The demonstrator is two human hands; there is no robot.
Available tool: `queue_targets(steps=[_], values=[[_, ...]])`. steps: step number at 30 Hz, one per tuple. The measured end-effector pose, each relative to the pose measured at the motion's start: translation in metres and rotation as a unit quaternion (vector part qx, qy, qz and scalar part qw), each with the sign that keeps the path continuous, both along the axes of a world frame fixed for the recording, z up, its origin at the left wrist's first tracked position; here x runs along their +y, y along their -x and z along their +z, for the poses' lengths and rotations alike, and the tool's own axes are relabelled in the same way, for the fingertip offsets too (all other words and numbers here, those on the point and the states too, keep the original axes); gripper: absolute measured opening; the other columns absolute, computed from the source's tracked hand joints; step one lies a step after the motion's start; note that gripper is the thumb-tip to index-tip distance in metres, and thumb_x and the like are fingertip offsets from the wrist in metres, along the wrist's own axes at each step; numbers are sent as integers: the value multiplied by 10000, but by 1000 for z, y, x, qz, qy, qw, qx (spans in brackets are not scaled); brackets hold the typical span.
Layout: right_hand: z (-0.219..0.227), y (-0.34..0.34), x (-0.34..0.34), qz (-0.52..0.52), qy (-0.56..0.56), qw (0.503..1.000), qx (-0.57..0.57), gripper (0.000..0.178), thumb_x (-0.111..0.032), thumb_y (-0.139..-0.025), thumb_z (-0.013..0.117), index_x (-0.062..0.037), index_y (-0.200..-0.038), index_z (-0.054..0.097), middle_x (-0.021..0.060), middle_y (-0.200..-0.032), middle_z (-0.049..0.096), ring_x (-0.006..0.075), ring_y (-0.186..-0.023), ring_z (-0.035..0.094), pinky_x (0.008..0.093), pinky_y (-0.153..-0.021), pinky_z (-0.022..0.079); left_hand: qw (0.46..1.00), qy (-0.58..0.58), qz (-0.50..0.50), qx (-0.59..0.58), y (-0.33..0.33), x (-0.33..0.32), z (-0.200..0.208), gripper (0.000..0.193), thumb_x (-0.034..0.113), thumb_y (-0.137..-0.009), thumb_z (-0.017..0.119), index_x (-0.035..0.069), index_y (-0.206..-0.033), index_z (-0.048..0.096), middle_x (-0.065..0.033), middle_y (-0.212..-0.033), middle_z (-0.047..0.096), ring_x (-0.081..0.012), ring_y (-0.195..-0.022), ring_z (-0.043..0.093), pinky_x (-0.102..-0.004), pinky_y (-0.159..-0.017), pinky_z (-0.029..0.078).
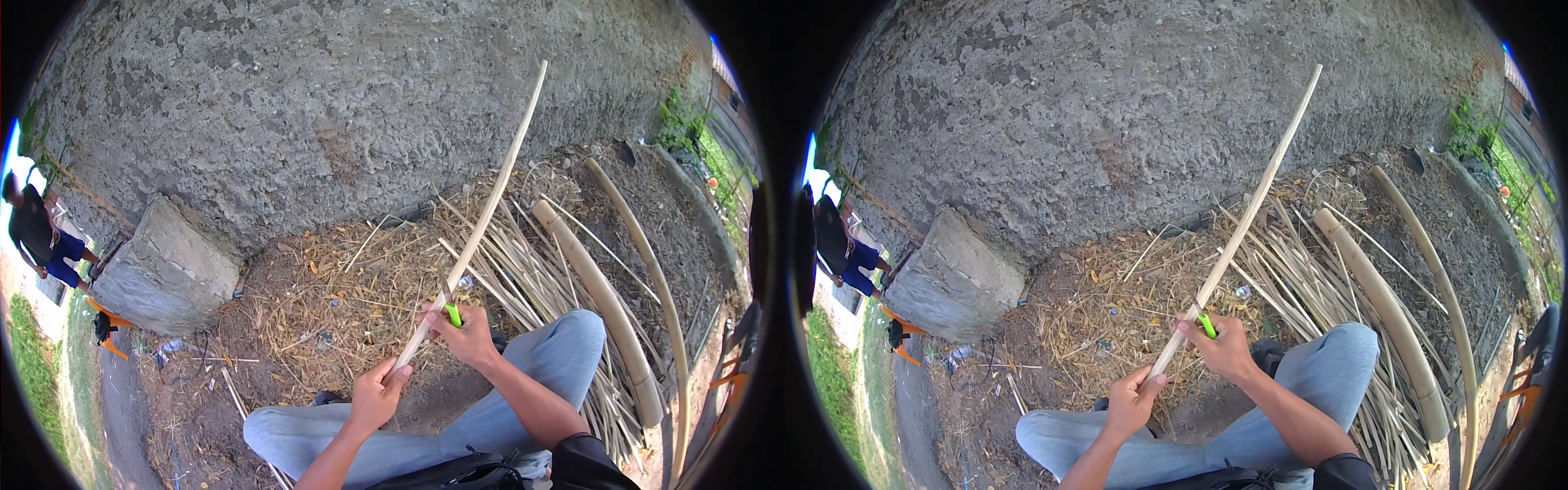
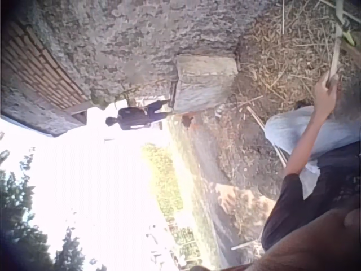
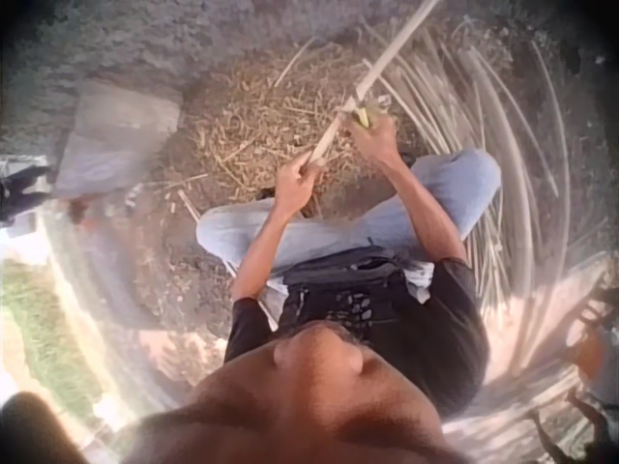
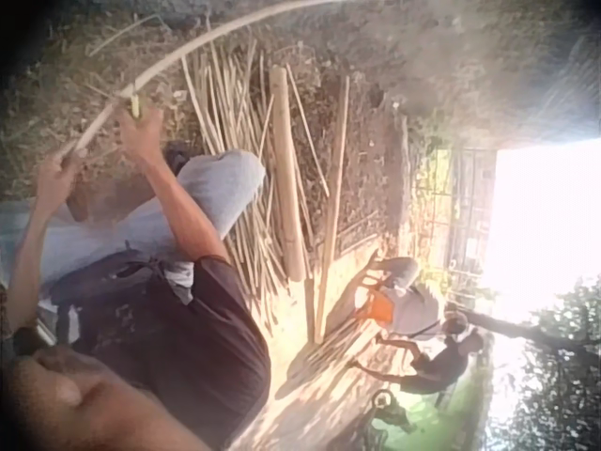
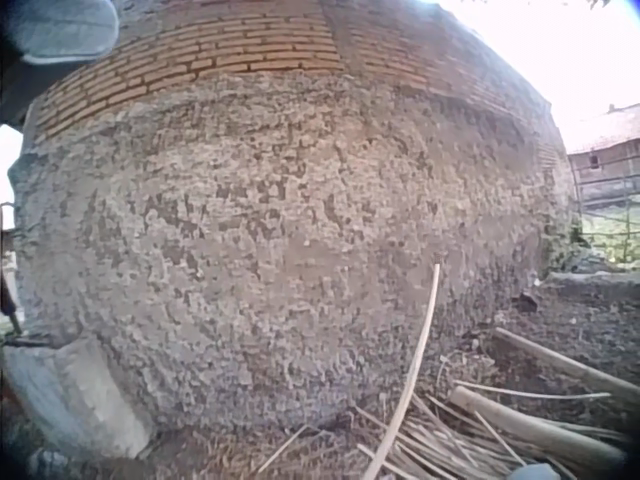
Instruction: The person shaves and scrapes a thin bamboo stick using a knife.
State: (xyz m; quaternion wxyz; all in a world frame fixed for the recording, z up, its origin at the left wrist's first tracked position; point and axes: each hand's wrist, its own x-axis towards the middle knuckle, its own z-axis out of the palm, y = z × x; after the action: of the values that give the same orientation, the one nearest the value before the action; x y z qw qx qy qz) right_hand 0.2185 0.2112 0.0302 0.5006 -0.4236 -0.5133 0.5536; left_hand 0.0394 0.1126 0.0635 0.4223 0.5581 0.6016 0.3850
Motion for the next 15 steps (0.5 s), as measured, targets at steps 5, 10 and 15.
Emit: queue_targets(steps=[5,10,15], values=[[3,-6,4,-48,48,991,119,349,-231,-957,695,84,-1108,684,128,-958,732,139,-791,681,274,-606,585,992,-86,25,91,24,-14,1,238,222,-957,689,-15,-963,687,-16,-617,507,-82,-560,412,-267,-501,343],[1,-12,16,-97,50,982,157,416,-216,-960,689,109,-1209,617,200,-1089,684,198,-952,684,293,-602,595,968,-182,64,163,48,-31,-18,205,173,-913,732,-16,-986,701,-62,-626,532,-114,-532,451,-283,-499,380],[3,-9,19,-93,57,977,182,279,-174,-969,673,89,-1064,660,138,-951,697,165,-874,685,275,-584,583,910,-245,38,333,57,-37,-18,208,144,-853,766,7,-1001,712,-85,-703,630,-212,-543,571,-321,-499,435]])
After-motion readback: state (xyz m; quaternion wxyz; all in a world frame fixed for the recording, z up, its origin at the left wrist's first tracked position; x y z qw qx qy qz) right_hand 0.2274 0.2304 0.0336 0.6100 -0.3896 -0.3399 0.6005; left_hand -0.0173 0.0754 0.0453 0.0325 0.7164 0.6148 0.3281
